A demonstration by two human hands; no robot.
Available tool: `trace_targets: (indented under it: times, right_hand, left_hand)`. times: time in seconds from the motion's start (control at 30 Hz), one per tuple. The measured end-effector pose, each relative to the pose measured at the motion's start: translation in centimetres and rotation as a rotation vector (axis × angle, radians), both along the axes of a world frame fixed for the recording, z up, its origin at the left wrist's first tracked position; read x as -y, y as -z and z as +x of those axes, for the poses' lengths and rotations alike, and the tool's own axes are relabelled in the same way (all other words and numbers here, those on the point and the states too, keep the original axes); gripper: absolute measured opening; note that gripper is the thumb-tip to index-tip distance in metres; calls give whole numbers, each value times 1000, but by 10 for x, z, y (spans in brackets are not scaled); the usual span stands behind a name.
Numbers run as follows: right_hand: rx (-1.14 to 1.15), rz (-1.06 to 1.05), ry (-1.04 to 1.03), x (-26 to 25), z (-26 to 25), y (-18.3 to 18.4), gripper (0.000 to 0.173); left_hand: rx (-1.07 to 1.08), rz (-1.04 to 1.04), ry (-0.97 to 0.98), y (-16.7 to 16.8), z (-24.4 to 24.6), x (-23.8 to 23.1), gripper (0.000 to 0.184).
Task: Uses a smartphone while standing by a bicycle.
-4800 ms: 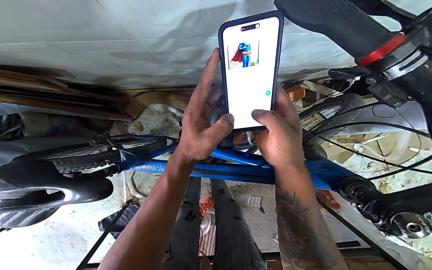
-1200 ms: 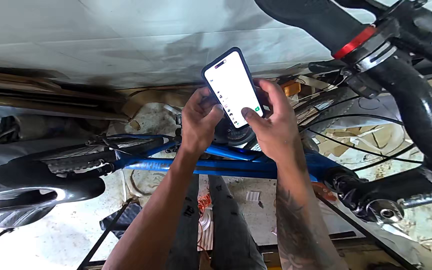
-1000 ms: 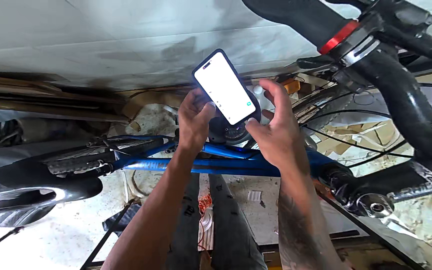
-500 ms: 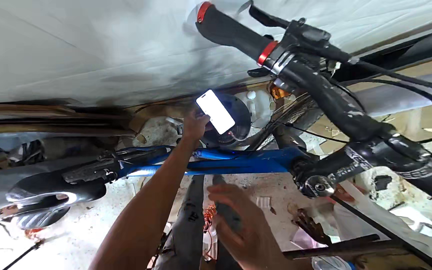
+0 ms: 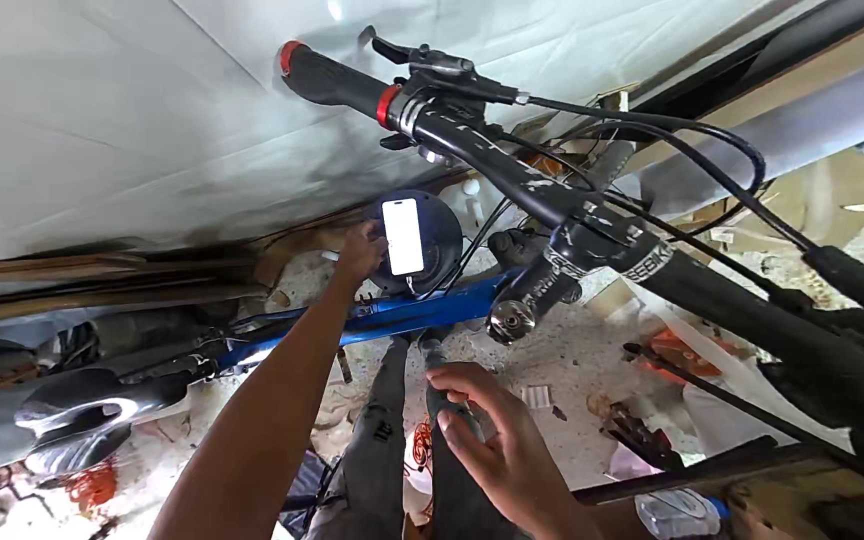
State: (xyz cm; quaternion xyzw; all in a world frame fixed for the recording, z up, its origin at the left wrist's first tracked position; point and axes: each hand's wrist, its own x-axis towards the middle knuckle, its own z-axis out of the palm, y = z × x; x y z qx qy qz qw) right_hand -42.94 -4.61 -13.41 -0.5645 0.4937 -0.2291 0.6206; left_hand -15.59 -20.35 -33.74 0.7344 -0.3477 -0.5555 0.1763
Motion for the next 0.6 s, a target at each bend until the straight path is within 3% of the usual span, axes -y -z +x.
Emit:
trace_targets:
  times: [0.2,0.27,0.33,0.4,0.5,0.6]
  right_hand:
    - [6,30,21,-11,-27,2,31]
    - [10,46,24,-14,-34,5,32]
    - [16,65,14,-18,-40,10,33]
    - [20,92,1,-23,-42,16,34]
    - [32,130,-10,-27,-42,23,35]
    - [29,152,-17,-30,-41,27,36]
  left_hand:
    - [496,3,280,-24,-3,3,31]
    - [620,-43,368,-25,-7,-1,55]
    - [737,-51,464,-23,-11,-6,111]
    - [736,-22,491,-19,-12,-9,146]
    - [661,-20,504,-2,-9,-12,165]
    - [630,-26,502,0,-10,-13,167]
